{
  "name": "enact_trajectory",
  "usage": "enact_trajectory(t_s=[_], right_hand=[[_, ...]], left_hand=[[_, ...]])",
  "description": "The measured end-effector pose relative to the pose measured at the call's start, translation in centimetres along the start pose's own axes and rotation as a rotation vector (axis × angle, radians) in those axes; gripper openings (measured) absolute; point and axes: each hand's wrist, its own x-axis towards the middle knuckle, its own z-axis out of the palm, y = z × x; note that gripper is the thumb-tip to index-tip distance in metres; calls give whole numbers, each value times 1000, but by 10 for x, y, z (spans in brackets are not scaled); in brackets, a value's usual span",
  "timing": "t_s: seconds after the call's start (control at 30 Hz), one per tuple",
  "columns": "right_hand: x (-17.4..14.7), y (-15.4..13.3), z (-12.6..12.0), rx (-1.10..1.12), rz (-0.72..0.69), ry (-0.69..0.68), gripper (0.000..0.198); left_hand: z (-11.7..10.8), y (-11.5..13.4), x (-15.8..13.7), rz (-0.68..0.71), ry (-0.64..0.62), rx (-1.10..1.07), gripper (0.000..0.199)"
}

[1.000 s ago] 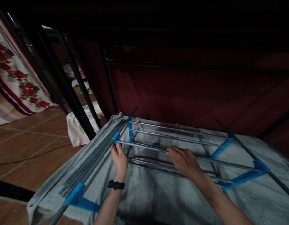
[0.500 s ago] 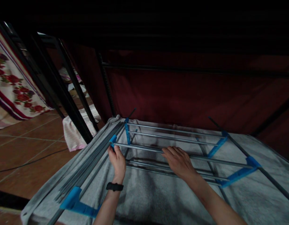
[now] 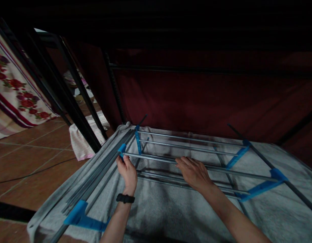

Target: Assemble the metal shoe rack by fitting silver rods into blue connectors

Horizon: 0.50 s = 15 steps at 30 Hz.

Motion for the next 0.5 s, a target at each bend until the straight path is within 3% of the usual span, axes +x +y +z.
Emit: enact_trajectory(t_s=[0.3,0.5], right_hand=[[3,-1,-3,53,33,-62,24],[3,-7,0,51,28,40,21]], left_hand=[[2,-3,1,-9,11,33,38],[1,-4,4,27,-1,54,36]])
